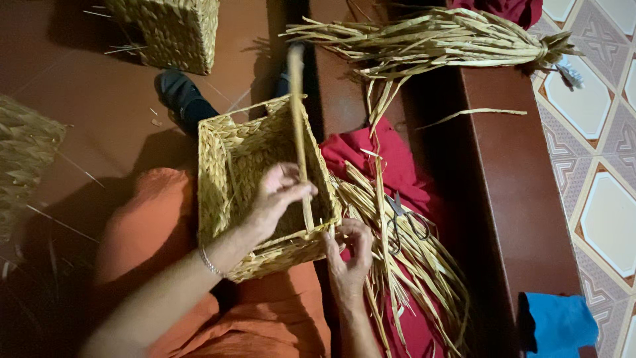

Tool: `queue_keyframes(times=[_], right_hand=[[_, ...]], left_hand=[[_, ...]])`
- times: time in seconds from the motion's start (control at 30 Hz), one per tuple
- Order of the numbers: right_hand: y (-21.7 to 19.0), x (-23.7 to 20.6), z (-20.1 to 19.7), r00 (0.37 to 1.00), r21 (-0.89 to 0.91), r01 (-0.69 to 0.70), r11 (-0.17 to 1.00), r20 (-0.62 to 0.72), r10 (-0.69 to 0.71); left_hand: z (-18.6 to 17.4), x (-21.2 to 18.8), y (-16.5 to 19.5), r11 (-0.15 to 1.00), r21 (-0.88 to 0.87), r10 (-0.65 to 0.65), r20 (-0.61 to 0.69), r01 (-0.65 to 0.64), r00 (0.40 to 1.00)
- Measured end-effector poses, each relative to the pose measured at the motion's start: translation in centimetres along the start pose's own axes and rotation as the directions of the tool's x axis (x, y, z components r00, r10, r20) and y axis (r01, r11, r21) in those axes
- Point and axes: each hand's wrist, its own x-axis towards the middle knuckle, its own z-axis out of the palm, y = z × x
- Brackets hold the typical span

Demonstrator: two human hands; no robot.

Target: The person sits on the floor with a woven water-hyacinth basket on their lap and works strips along its rim, tucking and pressing the ends into the weave to finish the edge. They occasionally pick up new strips from a pile beside them and use scissors to trim.

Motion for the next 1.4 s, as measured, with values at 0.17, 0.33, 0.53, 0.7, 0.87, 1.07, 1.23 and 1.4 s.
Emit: queue_keyframes(times=[0.17,0.33,0.53,0.7,0.87,1.07,1.23,1.4], right_hand=[[0.0,-0.1,0.8,0.999,-0.108,0.011,0.994,-0.04,-0.015],[0.4,-0.5,0.9,0.998,-0.117,0.056,0.992,-0.035,-0.06],[1.1,-0.4,1.0,0.976,0.024,-0.217,0.976,-0.012,0.217],[1.2,-0.4,1.3,0.981,0.103,-0.185,0.977,-0.046,0.191],[0.8,-0.4,1.4,0.973,0.116,-0.212,0.97,-0.068,0.22],[-0.5,-0.7,1.2,0.998,-0.016,-0.021,1.0,-0.063,0.02],[-0.9,-0.6,1.3,0.998,-0.074,-0.009,0.997,-0.065,0.004],[-0.5,-0.6,1.3,0.998,-0.012,-0.037,0.999,-0.057,0.036]], left_hand=[[-1.3,3.4,1.8,0.925,0.27,0.274,0.008,-0.266,0.962],[-3.2,4.1,3.1,0.513,0.63,0.46,0.372,-0.583,0.807],[-4.2,4.8,3.5,0.152,0.679,0.522,0.562,-0.718,0.642],[-6.2,5.9,5.3,-0.315,0.803,0.599,0.582,-0.506,0.551],[-5.6,5.9,5.3,0.441,0.772,0.585,0.139,-0.457,0.799],[-3.6,1.3,2.3,0.947,0.039,-0.32,0.159,0.318,0.934],[-1.8,-0.6,0.1,0.928,0.073,-0.369,0.308,0.365,0.877],[-1.6,-0.8,-0.5,0.959,0.143,-0.278,0.32,0.244,0.906]])
